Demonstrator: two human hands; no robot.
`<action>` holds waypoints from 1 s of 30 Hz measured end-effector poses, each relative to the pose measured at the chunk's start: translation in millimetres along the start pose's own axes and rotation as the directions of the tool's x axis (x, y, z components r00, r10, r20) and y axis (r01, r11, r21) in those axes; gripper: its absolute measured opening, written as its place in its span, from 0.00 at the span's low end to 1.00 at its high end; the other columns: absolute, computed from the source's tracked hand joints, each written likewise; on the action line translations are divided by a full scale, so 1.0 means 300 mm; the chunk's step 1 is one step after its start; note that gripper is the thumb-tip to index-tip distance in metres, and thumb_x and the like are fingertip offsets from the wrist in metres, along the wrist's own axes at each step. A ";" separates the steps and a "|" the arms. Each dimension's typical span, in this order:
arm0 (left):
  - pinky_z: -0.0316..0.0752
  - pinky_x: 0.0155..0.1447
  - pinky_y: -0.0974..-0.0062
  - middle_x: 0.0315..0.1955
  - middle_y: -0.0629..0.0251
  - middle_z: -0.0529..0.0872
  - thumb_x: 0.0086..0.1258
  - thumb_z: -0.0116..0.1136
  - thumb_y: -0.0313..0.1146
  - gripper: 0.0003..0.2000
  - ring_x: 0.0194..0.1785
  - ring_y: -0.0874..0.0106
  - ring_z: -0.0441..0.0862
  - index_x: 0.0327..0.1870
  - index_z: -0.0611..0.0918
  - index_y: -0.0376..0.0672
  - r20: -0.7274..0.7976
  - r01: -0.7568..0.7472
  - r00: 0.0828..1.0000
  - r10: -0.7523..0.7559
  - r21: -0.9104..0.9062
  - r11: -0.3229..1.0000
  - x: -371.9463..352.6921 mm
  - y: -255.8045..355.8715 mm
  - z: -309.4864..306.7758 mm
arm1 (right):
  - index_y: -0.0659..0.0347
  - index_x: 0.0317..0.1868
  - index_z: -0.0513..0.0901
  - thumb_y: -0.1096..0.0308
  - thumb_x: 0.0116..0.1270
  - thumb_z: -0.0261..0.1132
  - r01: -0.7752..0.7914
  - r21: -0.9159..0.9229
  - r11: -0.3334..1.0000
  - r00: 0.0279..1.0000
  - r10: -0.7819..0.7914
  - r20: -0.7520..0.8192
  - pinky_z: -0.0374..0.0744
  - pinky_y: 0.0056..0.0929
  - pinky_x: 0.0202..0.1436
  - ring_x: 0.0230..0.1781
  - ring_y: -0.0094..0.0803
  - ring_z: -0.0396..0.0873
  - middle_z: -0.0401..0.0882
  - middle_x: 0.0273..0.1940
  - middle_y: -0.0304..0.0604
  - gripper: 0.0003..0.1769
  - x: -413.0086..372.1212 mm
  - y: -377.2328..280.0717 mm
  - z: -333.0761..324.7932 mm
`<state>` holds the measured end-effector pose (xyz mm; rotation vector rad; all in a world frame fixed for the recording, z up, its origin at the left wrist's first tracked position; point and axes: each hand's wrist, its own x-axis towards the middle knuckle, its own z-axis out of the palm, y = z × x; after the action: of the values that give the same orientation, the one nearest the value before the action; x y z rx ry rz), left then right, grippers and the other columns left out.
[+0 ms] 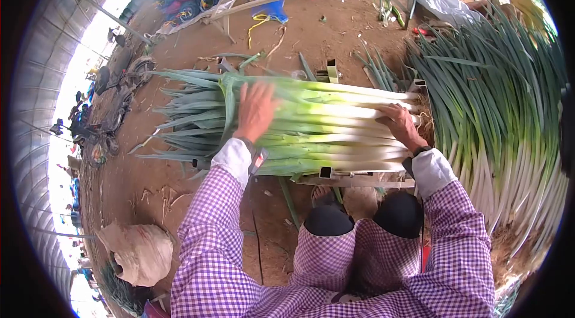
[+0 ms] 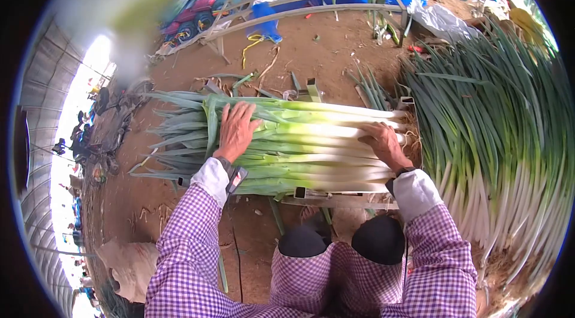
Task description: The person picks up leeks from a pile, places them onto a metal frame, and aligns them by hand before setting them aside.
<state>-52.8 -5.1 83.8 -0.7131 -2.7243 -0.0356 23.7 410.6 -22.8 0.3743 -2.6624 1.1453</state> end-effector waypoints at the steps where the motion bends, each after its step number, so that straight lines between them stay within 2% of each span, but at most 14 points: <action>1: 0.57 0.81 0.50 0.63 0.55 0.82 0.74 0.64 0.45 0.28 0.73 0.57 0.73 0.69 0.78 0.38 0.042 0.000 0.999 0.000 0.000 1.000 -0.022 -0.003 -0.003 | 0.58 0.53 0.91 0.64 0.61 0.76 -0.006 0.022 1.000 1.000 0.006 0.021 0.78 0.47 0.59 0.54 0.53 0.83 0.88 0.48 0.51 0.20 0.001 -0.005 -0.009; 4: 0.63 0.76 0.52 0.59 0.55 0.81 0.74 0.63 0.45 0.24 0.67 0.56 0.75 0.64 0.79 0.38 0.009 -0.010 1.000 0.011 -0.033 0.999 -0.068 -0.008 0.017 | 0.59 0.53 0.90 0.66 0.60 0.76 -0.004 0.008 1.000 0.993 0.003 0.116 0.79 0.47 0.59 0.54 0.53 0.84 0.89 0.48 0.52 0.19 0.002 -0.012 -0.025; 7: 0.67 0.67 0.53 0.55 0.56 0.78 0.74 0.63 0.44 0.20 0.63 0.53 0.74 0.59 0.80 0.40 -0.018 0.042 0.999 -0.044 -0.097 0.994 -0.057 -0.019 0.058 | 0.61 0.54 0.89 0.67 0.60 0.77 -0.019 0.021 1.000 0.996 0.018 0.082 0.79 0.44 0.57 0.49 0.52 0.84 0.88 0.43 0.52 0.21 0.013 -0.030 -0.015; 10: 0.66 0.68 0.54 0.54 0.55 0.78 0.74 0.63 0.43 0.19 0.63 0.53 0.73 0.59 0.79 0.41 0.018 0.082 0.997 -0.080 -0.092 0.992 -0.019 -0.032 0.069 | 0.60 0.53 0.90 0.66 0.59 0.77 -0.003 0.011 1.000 1.000 0.003 -0.015 0.79 0.48 0.60 0.53 0.53 0.83 0.87 0.49 0.51 0.20 0.010 -0.047 -0.012; 12: 0.66 0.68 0.54 0.54 0.55 0.78 0.75 0.62 0.43 0.19 0.63 0.53 0.73 0.59 0.78 0.41 0.014 0.100 0.995 -0.099 -0.096 0.990 -0.019 -0.022 0.061 | 0.59 0.56 0.88 0.63 0.60 0.77 0.056 -0.165 0.985 0.990 -0.076 -0.116 0.78 0.50 0.63 0.59 0.52 0.80 0.83 0.58 0.50 0.23 0.009 -0.072 -0.010; 13: 0.66 0.68 0.54 0.55 0.55 0.78 0.75 0.62 0.43 0.19 0.63 0.53 0.73 0.58 0.78 0.41 -0.001 0.097 0.995 -0.098 -0.098 0.990 -0.027 -0.018 0.065 | 0.56 0.67 0.82 0.56 0.65 0.75 0.087 -0.312 0.946 0.991 -0.113 -0.068 0.72 0.52 0.70 0.70 0.52 0.72 0.76 0.68 0.50 0.31 0.013 -0.090 -0.021; 16: 0.66 0.68 0.54 0.55 0.55 0.78 0.74 0.63 0.43 0.19 0.63 0.54 0.73 0.59 0.78 0.41 -0.062 0.079 0.995 -0.084 -0.079 0.994 -0.054 -0.015 0.092 | 0.51 0.76 0.74 0.50 0.70 0.70 0.051 -0.262 0.964 0.986 -0.090 -0.140 0.65 0.54 0.77 0.77 0.52 0.65 0.70 0.74 0.50 0.37 0.040 -0.068 0.062; 17: 0.65 0.68 0.54 0.55 0.55 0.78 0.74 0.63 0.43 0.20 0.63 0.54 0.73 0.59 0.78 0.41 -0.087 0.073 0.993 -0.079 -0.068 0.995 -0.056 -0.021 0.100 | 0.47 0.81 0.66 0.44 0.73 0.66 -0.023 -0.304 0.952 1.000 0.017 -0.024 0.56 0.55 0.82 0.81 0.51 0.59 0.65 0.79 0.48 0.41 0.045 -0.037 0.086; 20: 0.65 0.68 0.54 0.55 0.55 0.78 0.74 0.63 0.44 0.20 0.64 0.54 0.73 0.59 0.77 0.41 -0.023 0.089 0.996 -0.091 -0.081 0.993 -0.033 -0.033 0.108 | 0.44 0.82 0.64 0.43 0.73 0.66 -0.059 -0.439 0.897 0.998 0.055 -0.023 0.52 0.58 0.84 0.83 0.50 0.56 0.61 0.82 0.45 0.42 0.037 -0.017 0.139; 22: 0.66 0.70 0.55 0.57 0.54 0.78 0.73 0.65 0.43 0.22 0.65 0.53 0.73 0.60 0.79 0.40 0.005 0.074 0.997 -0.075 -0.189 0.979 -0.016 -0.045 0.095 | 0.43 0.83 0.63 0.43 0.73 0.65 -0.076 -0.401 0.913 0.995 0.094 0.024 0.49 0.60 0.85 0.85 0.49 0.52 0.59 0.83 0.42 0.42 0.044 -0.010 0.122; 24: 0.67 0.72 0.56 0.59 0.54 0.79 0.71 0.68 0.43 0.23 0.66 0.52 0.74 0.61 0.80 0.38 0.037 0.065 0.998 -0.056 -0.290 0.955 -0.024 -0.076 0.071 | 0.42 0.83 0.63 0.43 0.74 0.65 -0.068 -0.387 0.920 0.996 0.087 0.031 0.49 0.60 0.85 0.85 0.49 0.53 0.59 0.83 0.42 0.42 0.041 -0.004 0.121; 25: 0.68 0.74 0.57 0.62 0.53 0.79 0.69 0.70 0.41 0.25 0.68 0.53 0.75 0.62 0.80 0.37 0.006 0.069 0.997 -0.074 -0.444 0.893 -0.032 -0.092 0.056 | 0.42 0.83 0.63 0.43 0.74 0.65 -0.076 -0.384 0.920 0.995 0.096 0.034 0.50 0.60 0.85 0.85 0.49 0.53 0.59 0.83 0.42 0.41 0.040 -0.014 0.114; 28: 0.69 0.75 0.57 0.63 0.51 0.81 0.69 0.71 0.40 0.25 0.69 0.53 0.76 0.64 0.80 0.38 -0.089 0.117 0.984 -0.158 -0.354 0.928 -0.046 -0.227 -0.011 | 0.42 0.83 0.64 0.43 0.74 0.65 -0.086 -0.375 0.923 0.994 0.107 0.036 0.50 0.60 0.85 0.85 0.48 0.53 0.59 0.83 0.41 0.41 0.043 -0.013 0.113; 30: 0.75 0.67 0.58 0.58 0.50 0.85 0.69 0.71 0.43 0.25 0.62 0.55 0.82 0.61 0.82 0.38 -0.137 0.185 0.963 -0.232 -0.292 0.938 -0.077 -0.413 -0.037 | 0.42 0.83 0.64 0.42 0.74 0.65 -0.086 -0.372 0.924 0.993 0.109 0.042 0.49 0.59 0.86 0.85 0.47 0.53 0.59 0.83 0.41 0.41 0.043 -0.011 0.115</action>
<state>-90.0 -125.8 94.2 -0.4604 -2.6432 -0.5132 9.1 381.2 -40.1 0.2124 -2.8968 0.6360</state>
